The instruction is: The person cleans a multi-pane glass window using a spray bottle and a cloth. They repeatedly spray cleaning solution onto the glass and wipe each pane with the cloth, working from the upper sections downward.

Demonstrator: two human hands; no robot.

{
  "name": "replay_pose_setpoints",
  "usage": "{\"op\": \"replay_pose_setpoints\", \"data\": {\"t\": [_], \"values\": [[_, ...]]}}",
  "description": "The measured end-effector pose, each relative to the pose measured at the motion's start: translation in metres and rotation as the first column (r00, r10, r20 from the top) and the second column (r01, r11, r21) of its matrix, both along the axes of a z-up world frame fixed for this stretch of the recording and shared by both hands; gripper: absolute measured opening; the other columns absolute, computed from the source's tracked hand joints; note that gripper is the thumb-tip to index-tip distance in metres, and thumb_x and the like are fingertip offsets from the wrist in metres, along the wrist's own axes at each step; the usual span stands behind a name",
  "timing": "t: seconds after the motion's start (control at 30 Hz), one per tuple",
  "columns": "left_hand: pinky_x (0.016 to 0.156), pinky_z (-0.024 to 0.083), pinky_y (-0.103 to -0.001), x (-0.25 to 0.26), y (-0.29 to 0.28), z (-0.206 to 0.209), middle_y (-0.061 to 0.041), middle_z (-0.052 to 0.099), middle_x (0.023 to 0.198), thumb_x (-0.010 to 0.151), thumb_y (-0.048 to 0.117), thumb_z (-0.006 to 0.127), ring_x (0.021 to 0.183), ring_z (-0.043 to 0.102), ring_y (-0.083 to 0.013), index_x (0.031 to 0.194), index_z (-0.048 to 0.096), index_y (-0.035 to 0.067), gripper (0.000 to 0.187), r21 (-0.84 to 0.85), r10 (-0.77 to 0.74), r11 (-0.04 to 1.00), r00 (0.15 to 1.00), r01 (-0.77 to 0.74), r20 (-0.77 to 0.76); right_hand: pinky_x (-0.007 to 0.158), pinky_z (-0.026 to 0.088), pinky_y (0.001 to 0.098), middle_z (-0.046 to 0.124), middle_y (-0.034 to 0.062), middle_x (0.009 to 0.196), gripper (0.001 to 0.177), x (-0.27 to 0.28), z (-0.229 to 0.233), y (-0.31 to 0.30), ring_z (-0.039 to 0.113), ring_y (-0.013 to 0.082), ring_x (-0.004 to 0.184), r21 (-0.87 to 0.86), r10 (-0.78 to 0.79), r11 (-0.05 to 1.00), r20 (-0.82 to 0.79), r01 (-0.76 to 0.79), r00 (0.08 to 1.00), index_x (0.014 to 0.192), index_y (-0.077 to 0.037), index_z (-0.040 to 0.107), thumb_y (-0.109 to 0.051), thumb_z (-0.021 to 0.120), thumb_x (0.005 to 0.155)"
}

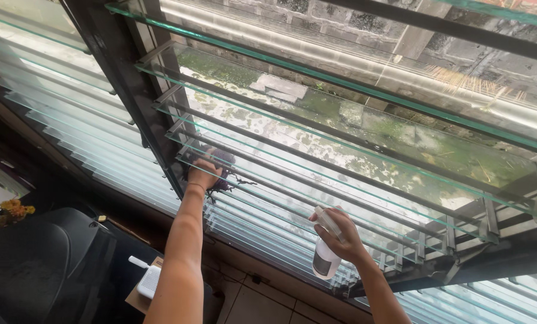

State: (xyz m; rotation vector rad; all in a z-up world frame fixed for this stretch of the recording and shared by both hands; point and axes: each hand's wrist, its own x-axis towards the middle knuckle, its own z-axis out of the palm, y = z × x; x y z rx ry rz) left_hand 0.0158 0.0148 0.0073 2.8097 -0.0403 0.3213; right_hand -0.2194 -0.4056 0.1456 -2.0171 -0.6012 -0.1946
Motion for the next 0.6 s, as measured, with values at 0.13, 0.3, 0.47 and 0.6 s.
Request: {"op": "replay_pose_setpoints", "data": {"t": [0.13, 0.3, 0.47, 0.6], "values": [[0.111, 0.050, -0.049, 0.017, -0.009, -0.016, -0.016, 0.057, 0.137, 0.094, 0.040, 0.061, 0.124, 0.065, -0.0366, 0.127, 0.065, 0.005, 0.049, 0.408, -0.148, 0.912, 0.962, 0.043, 0.230, 0.100, 0.042, 0.0418, 0.074, 0.0067, 0.104, 0.020, 0.002, 0.001, 0.000, 0.065, 0.0241, 0.103, -0.003, 0.021, 1.000, 0.032, -0.021, 0.999, 0.108, -0.010, 0.074, -0.019, 0.068, 0.091], [0.103, 0.048, -0.051, 0.029, -0.067, -0.015, -0.024, 0.068, 0.121, 0.095, 0.046, 0.057, 0.113, 0.065, -0.0393, 0.111, 0.073, 0.001, 0.050, 0.275, -0.165, 0.940, 0.974, 0.202, -0.153, 0.098, 0.043, 0.0426, 0.074, 0.0073, 0.103, 0.019, 0.001, -0.002, -0.001, 0.063, 0.0257, 0.103, -0.035, 0.003, 0.999, 0.019, -0.003, 1.000, 0.107, -0.011, 0.074, -0.018, 0.068, 0.091], [0.106, 0.040, -0.054, 0.000, -0.146, 0.001, -0.020, 0.074, 0.105, 0.088, 0.053, 0.060, 0.106, 0.067, -0.0374, 0.099, 0.077, 0.005, 0.052, 0.291, -0.298, 0.898, 0.943, 0.329, -0.147, 0.101, 0.043, 0.0441, 0.075, 0.0071, 0.104, 0.019, 0.003, -0.001, -0.003, 0.066, 0.0251, 0.099, -0.025, 0.024, 0.999, 0.068, -0.022, 0.997, 0.108, -0.012, 0.073, -0.017, 0.068, 0.090], [0.103, 0.044, -0.050, -0.021, -0.184, 0.015, -0.018, 0.076, 0.102, 0.095, 0.054, 0.054, 0.103, 0.069, -0.0352, 0.097, 0.079, 0.008, 0.052, 0.301, -0.275, 0.888, 0.926, 0.348, -0.259, 0.098, 0.045, 0.0438, 0.075, 0.0067, 0.103, 0.019, 0.003, -0.006, -0.005, 0.066, 0.0251, 0.096, -0.036, 0.010, 0.999, 0.087, -0.007, 0.996, 0.106, -0.012, 0.073, -0.017, 0.069, 0.089]]}}
